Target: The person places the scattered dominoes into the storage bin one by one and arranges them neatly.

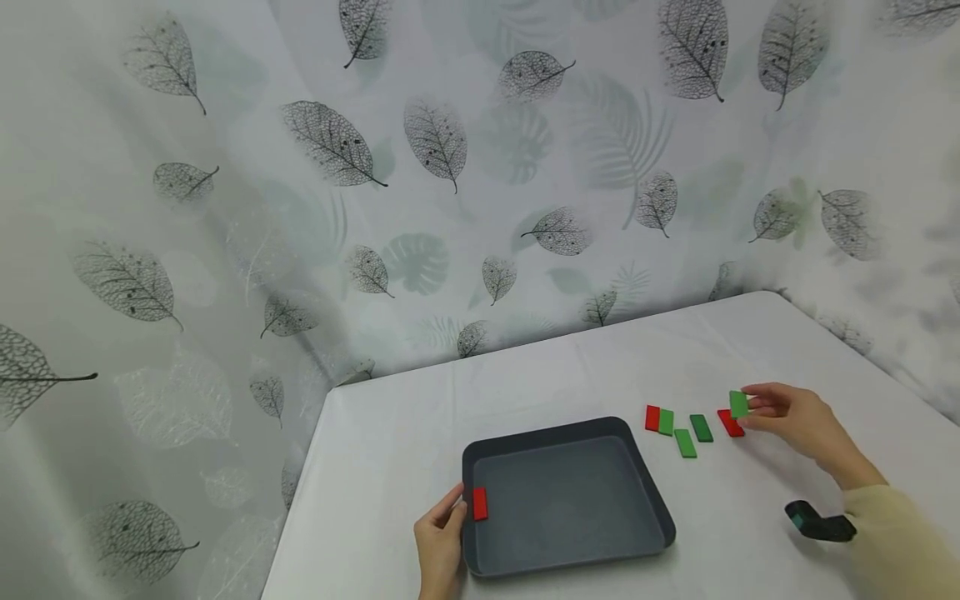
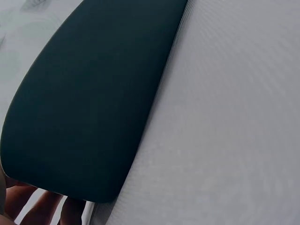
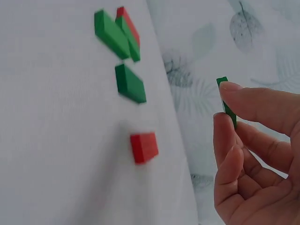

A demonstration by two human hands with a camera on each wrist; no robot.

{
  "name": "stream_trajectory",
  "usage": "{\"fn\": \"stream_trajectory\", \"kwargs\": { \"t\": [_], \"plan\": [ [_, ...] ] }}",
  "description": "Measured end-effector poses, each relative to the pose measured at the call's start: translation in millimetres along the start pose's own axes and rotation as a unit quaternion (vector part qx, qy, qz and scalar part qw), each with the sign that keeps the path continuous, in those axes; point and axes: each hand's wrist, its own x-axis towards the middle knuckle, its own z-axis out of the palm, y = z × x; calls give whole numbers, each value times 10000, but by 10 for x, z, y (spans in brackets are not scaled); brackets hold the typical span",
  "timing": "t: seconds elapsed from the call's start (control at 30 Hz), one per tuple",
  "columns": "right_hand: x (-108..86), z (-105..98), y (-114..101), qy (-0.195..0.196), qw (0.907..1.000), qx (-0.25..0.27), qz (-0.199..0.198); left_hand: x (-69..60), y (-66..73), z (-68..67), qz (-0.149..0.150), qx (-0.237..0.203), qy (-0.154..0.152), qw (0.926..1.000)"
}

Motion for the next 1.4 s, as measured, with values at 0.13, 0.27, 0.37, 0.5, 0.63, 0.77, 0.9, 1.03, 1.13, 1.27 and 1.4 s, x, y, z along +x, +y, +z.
{"fn": "stream_trajectory", "kwargs": {
  "t": [0.13,0.27,0.37,0.5,0.63,0.77,0.9,1.03,1.13,1.27,1.4],
  "plan": [
    [-37,165,-305,120,9993,225,-273,30,-22,5,-21,-76,-63,9999],
    [-73,335,-631,101,9969,558,-545,55,-41,8,-49,-61,-68,9999],
    [-93,463,-862,2,9939,867,-684,58,-41,2,-70,-64,-71,9999],
    [-116,646,-1145,-124,9860,1357,-959,46,-22,-11,-82,-98,-108,9999],
    [-125,859,-1430,-325,9752,1756,-1309,37,9,-17,-45,-106,-96,9999],
    [-117,1097,-1668,-562,9659,2027,-1507,47,14,-12,-12,-185,-111,9998],
    [-118,1381,-1860,-753,9656,2028,-1442,46,5,-8,-42,-179,-112,9998],
    [-137,1695,-2028,-822,9710,1864,-1250,37,-1,-11,-49,-170,-105,9998],
    [-148,1923,-2119,-858,9726,1767,-1240,32,-1,-13,-90,-179,-94,9998],
    [-152,2177,-2173,-976,9719,1690,-1316,23,8,-15,-128,-224,-137,9996],
    [-163,2349,-2167,-1101,9714,1619,-1345,3,27,-16,-138,-178,-220,9995]
  ]
}}
